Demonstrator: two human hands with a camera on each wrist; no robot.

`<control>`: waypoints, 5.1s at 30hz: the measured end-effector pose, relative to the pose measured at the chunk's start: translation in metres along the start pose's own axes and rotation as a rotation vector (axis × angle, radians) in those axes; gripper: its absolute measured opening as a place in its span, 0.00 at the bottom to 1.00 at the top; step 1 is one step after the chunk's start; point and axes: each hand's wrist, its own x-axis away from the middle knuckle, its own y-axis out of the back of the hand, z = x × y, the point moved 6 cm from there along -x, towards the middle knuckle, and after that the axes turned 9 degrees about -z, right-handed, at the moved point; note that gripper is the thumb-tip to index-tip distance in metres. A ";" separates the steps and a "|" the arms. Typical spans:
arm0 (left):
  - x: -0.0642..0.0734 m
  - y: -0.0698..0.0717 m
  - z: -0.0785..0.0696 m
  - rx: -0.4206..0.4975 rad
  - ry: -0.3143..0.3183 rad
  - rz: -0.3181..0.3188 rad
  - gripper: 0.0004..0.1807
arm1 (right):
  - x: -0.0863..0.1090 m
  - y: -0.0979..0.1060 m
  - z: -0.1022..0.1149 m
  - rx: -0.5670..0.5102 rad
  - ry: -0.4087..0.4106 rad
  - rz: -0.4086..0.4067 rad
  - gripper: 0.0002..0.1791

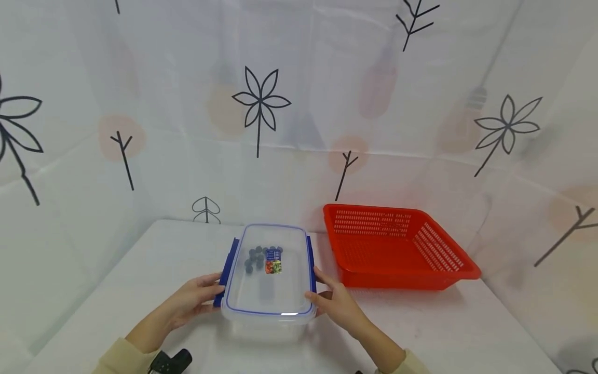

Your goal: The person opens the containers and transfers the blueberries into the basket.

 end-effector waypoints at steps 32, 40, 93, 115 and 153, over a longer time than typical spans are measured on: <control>0.011 -0.016 -0.026 -0.255 -0.062 -0.155 0.43 | -0.003 0.003 -0.007 -0.152 -0.002 0.046 0.38; 0.012 -0.017 -0.026 -0.227 -0.060 -0.154 0.41 | -0.003 0.001 -0.006 -0.227 -0.007 0.120 0.34; 0.012 -0.011 -0.024 -0.226 -0.078 -0.152 0.41 | 0.001 0.011 -0.008 -0.077 0.008 0.031 0.29; 0.029 -0.026 -0.031 -0.514 -0.443 0.045 0.56 | 0.007 0.000 -0.006 0.199 0.093 0.106 0.58; 0.027 -0.027 -0.032 -0.386 -0.373 -0.003 0.54 | 0.009 -0.002 0.003 0.137 0.064 0.019 0.55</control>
